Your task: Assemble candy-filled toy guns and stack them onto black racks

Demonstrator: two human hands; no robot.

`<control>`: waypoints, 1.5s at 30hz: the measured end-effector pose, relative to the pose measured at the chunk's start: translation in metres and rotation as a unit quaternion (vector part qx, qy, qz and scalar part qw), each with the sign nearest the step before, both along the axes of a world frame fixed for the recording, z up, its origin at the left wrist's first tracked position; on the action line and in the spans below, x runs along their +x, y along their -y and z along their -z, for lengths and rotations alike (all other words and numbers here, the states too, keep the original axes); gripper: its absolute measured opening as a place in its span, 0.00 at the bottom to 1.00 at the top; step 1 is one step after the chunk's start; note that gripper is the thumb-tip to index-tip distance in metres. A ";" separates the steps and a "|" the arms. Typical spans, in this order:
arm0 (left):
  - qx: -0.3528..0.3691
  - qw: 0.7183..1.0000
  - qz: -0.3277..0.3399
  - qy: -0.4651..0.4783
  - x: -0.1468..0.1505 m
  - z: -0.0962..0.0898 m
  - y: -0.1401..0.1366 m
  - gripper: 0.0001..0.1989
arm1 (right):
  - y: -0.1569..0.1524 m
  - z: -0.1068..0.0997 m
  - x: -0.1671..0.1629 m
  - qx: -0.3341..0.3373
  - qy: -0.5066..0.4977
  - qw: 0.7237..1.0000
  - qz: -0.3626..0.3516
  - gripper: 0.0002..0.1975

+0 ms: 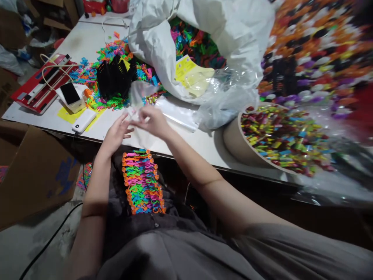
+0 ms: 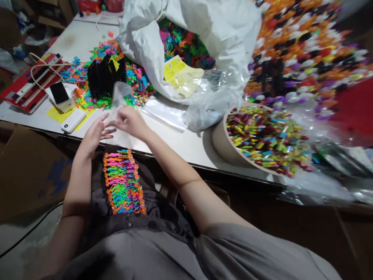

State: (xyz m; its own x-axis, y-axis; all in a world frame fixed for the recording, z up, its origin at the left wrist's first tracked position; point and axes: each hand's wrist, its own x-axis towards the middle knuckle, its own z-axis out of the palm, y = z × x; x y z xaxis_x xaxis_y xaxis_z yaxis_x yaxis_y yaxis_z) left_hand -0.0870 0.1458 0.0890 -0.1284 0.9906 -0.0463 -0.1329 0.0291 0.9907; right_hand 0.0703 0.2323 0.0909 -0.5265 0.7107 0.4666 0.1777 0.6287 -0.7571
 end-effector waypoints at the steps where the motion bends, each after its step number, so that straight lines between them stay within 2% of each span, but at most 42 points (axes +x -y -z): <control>1: 0.017 1.000 -0.003 -0.001 0.009 -0.006 0.001 0.22 | 0.010 -0.004 -0.009 0.028 0.022 0.998 -0.043 0.18; 3: 0.045 0.999 -0.028 -0.004 0.018 -0.008 0.003 0.21 | 0.023 -0.005 -0.022 0.051 0.036 0.994 -0.092 0.18; 6: 0.056 0.995 -0.066 0.039 0.009 0.004 0.003 0.22 | 0.024 0.006 -0.024 0.009 0.015 0.996 -0.087 0.21; 8: 0.068 0.987 -0.121 0.085 -0.003 0.017 0.002 0.21 | 0.017 0.019 -0.018 -0.048 -0.014 0.998 -0.034 0.24; 10: 0.091 0.968 -0.210 0.108 -0.013 0.030 0.001 0.20 | 0.008 0.035 -0.012 -0.102 -0.046 0.992 0.052 0.26; 12: 0.114 0.944 -0.297 0.083 -0.016 0.040 0.002 0.17 | 0.001 0.052 -0.006 -0.145 -0.074 0.976 0.142 0.26; 13: 0.126 0.938 -0.319 0.045 -0.015 0.043 0.003 0.15 | -0.001 0.060 -0.004 -0.166 -0.087 0.967 0.173 0.26; 14: 0.139 0.936 -0.322 -0.006 -0.013 0.046 0.005 0.13 | -0.002 0.068 -0.002 -0.191 -0.100 0.957 0.194 0.26; 16: 0.162 0.937 -0.283 -0.128 -0.008 0.051 0.009 0.09 | 0.001 0.079 0.002 -0.255 -0.123 0.937 0.205 0.26; 19: 0.168 0.928 -0.221 -0.250 -0.005 0.059 0.017 0.04 | 0.013 0.087 0.009 -0.348 -0.134 0.912 0.172 0.27; 21: 0.162 0.919 -0.228 -0.278 -0.007 0.066 0.023 0.02 | 0.022 0.088 0.016 -0.391 -0.146 0.898 0.142 0.27; 23: 0.150 0.909 -0.266 -0.284 -0.010 0.074 0.031 0.02 | 0.031 0.089 0.022 -0.434 -0.169 0.876 0.123 0.27; 26: 0.113 0.905 -0.325 -0.251 -0.008 0.085 0.046 0.03 | 0.043 0.091 0.029 -0.483 -0.206 0.844 0.113 0.27; 28: 0.091 0.910 -0.352 -0.198 -0.003 0.089 0.056 0.04 | 0.052 0.089 0.031 -0.489 -0.217 0.838 0.107 0.26; 30: 0.080 0.921 -0.361 -0.124 0.002 0.090 0.064 0.06 | 0.064 0.086 0.032 -0.478 -0.217 0.845 0.101 0.26; 33: 0.064 0.938 -0.341 -0.018 0.007 0.085 0.073 0.09 | 0.084 0.079 0.033 -0.453 -0.209 0.861 0.097 0.28; 35: 0.069 0.942 -0.328 0.009 0.008 0.082 0.078 0.10 | 0.097 0.076 0.035 -0.437 -0.208 0.869 0.100 0.31; 39: 0.114 0.943 -0.311 -0.026 0.010 0.083 0.089 0.12 | 0.116 0.080 0.041 -0.391 -0.222 0.887 0.107 0.33; 42: 0.151 0.938 -0.300 -0.083 0.014 0.091 0.099 0.13 | 0.125 0.090 0.049 -0.327 -0.255 0.905 0.093 0.30; 45: 0.171 0.926 -0.294 -0.165 0.019 0.097 0.107 0.11 | 0.131 0.101 0.058 -0.276 -0.223 0.929 0.099 0.26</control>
State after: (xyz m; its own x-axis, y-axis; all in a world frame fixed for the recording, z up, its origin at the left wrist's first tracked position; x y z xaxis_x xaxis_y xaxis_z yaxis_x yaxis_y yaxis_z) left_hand -0.0677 0.0389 -0.0079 -0.6016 0.6949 0.3940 0.2846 -0.2744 0.9185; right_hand 0.1280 0.1015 -0.0100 -0.2010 0.9693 0.1418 -0.1608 0.1102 -0.9808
